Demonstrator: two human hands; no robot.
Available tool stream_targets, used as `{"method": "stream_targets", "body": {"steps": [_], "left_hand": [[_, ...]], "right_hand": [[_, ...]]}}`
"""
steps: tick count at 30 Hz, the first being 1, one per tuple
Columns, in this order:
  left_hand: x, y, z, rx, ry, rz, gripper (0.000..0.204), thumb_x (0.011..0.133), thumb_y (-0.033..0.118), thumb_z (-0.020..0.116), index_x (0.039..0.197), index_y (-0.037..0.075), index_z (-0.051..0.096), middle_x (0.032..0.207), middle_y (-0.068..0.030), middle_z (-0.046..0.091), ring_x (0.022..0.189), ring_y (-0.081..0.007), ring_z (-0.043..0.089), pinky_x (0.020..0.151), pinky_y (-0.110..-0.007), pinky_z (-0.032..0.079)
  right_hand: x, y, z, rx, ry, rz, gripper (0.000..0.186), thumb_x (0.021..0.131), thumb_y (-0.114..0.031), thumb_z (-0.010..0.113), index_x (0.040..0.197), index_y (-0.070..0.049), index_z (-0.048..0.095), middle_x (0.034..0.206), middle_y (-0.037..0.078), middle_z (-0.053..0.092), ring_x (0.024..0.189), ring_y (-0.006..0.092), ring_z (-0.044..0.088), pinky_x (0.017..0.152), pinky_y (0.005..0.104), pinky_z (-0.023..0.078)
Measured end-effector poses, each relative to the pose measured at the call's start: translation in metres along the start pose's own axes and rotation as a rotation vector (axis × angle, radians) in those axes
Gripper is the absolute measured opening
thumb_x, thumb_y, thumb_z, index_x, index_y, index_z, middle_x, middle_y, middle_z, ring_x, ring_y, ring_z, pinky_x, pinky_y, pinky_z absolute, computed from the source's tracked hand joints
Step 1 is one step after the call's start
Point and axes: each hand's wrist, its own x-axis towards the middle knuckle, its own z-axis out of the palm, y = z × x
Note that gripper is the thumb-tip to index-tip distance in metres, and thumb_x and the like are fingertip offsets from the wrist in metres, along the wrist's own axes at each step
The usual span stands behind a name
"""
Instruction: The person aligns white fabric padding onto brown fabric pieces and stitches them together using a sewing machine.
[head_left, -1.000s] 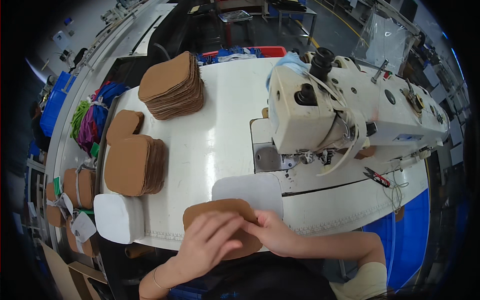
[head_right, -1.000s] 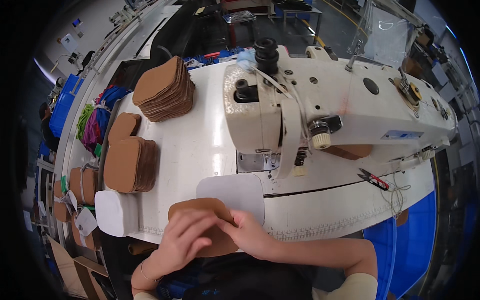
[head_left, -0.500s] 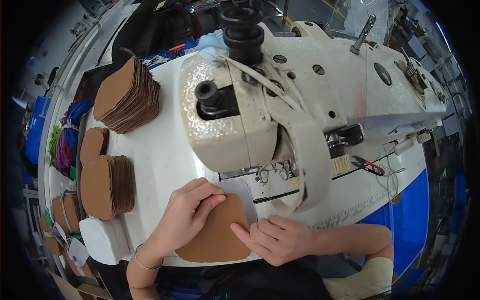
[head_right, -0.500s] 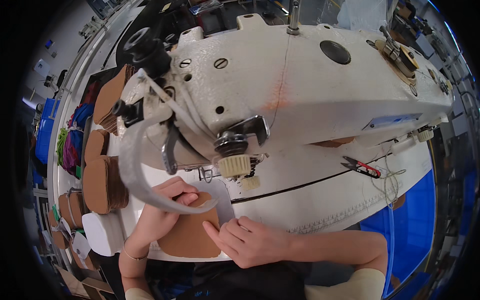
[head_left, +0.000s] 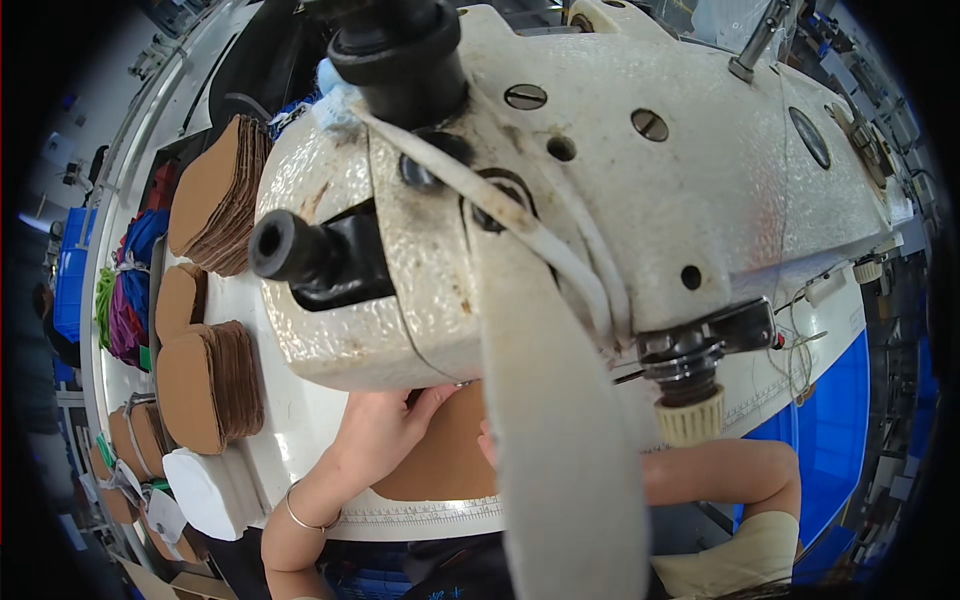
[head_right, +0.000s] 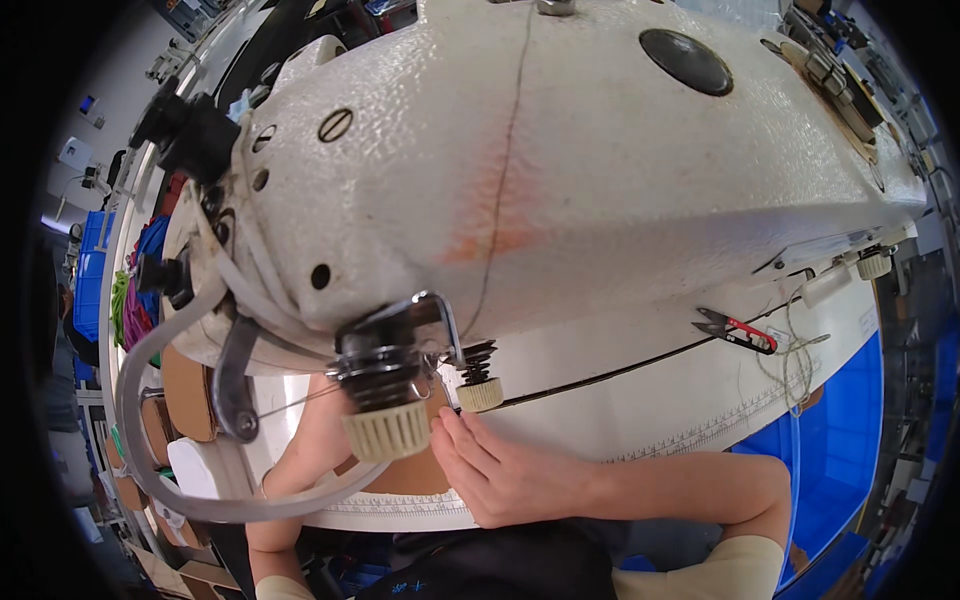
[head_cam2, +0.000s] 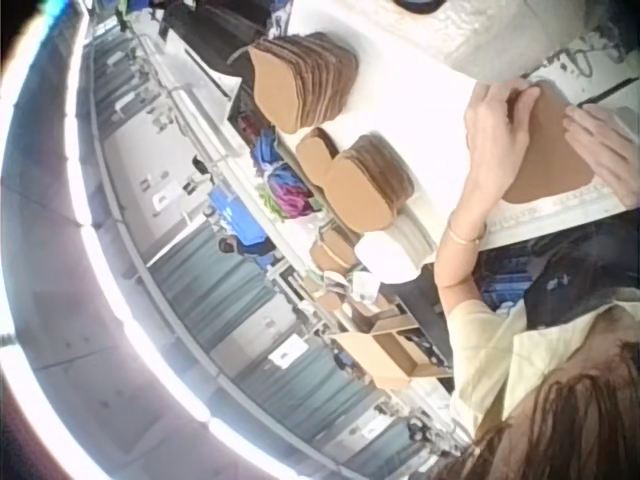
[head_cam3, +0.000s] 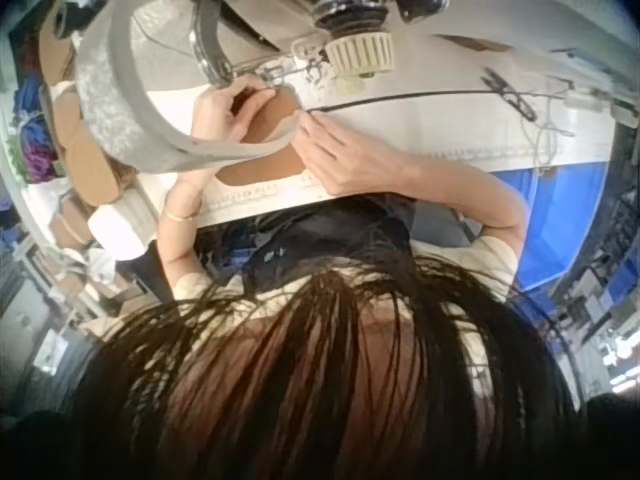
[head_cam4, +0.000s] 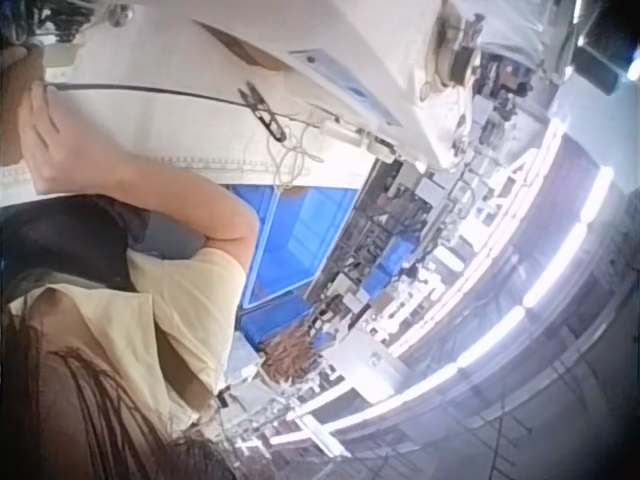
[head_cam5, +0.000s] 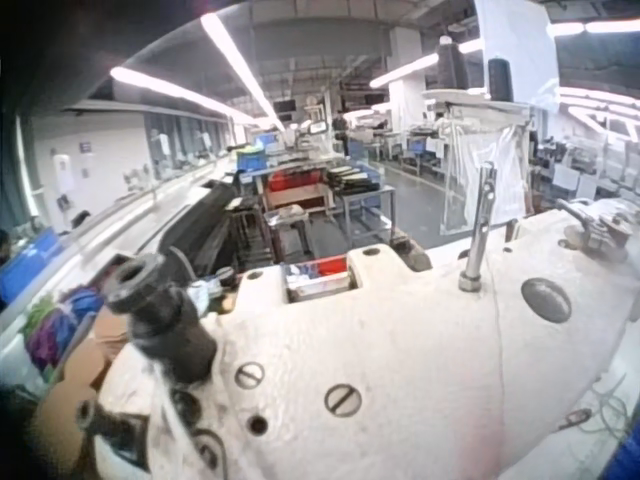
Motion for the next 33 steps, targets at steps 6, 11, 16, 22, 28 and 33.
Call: {"method": "stream_targets", "body": {"steps": [6,11,16,22,28,33], "left_hand": [[0.001,0.002,0.001,-0.064,0.026,-0.023,0.016,0.084,0.007,0.070,0.100,0.003,0.070,0.086,-0.0122,0.069,0.064,-0.0243,0.058,0.061,-0.034,0.047],[-0.001,0.003,-0.001,-0.021,0.008,-0.023,0.017,0.085,0.009,0.071,0.101,0.004,0.070,0.086,-0.0117,0.069,0.063,-0.0231,0.057,0.061,-0.034,0.047],[-0.002,0.002,0.000,-0.013,0.005,-0.022,0.017,0.084,0.008,0.070,0.101,0.004,0.070,0.083,-0.0117,0.068,0.062,-0.0229,0.057,0.059,-0.033,0.047],[-0.001,0.000,0.004,-0.050,0.031,-0.072,0.016,0.084,0.008,0.070,0.100,0.003,0.070,0.082,-0.0122,0.068,0.062,-0.0234,0.059,0.059,-0.034,0.048],[0.001,-0.001,0.012,-0.062,0.059,-0.035,0.019,0.081,0.004,0.070,0.100,0.001,0.069,0.086,-0.0137,0.068,0.069,-0.0262,0.061,0.063,-0.035,0.049],[-0.009,0.006,0.017,0.351,0.073,0.541,0.036,0.069,-0.002,0.069,0.105,-0.001,0.068,0.100,-0.0109,0.067,0.084,-0.0246,0.063,0.072,-0.034,0.053]], "right_hand": [[0.001,0.009,-0.019,-0.039,-0.069,-0.085,0.044,0.071,-0.019,0.055,0.100,0.013,0.067,0.106,0.021,0.066,0.103,0.0334,0.063,0.093,0.0403,0.050],[0.004,0.009,-0.019,-0.016,-0.072,-0.075,0.045,0.070,-0.019,0.055,0.099,0.013,0.067,0.106,0.022,0.066,0.103,0.0338,0.063,0.094,0.0407,0.050],[0.002,0.009,-0.018,-0.026,-0.081,-0.087,0.044,0.070,-0.018,0.055,0.099,0.013,0.067,0.106,0.022,0.066,0.103,0.0343,0.063,0.093,0.0407,0.051],[0.004,0.012,-0.021,-0.009,-0.072,-0.077,0.042,0.070,-0.018,0.056,0.098,0.012,0.067,0.105,0.022,0.066,0.103,0.0343,0.063,0.093,0.0407,0.051],[0.004,0.011,-0.018,0.016,-0.093,-0.120,0.038,0.070,-0.017,0.057,0.093,0.011,0.068,0.104,0.022,0.066,0.102,0.0351,0.064,0.094,0.0417,0.051],[0.005,0.004,-0.021,0.094,-0.149,-0.044,0.034,0.066,-0.018,0.058,0.085,0.008,0.067,0.099,0.022,0.066,0.099,0.0365,0.065,0.093,0.0445,0.051]]}}
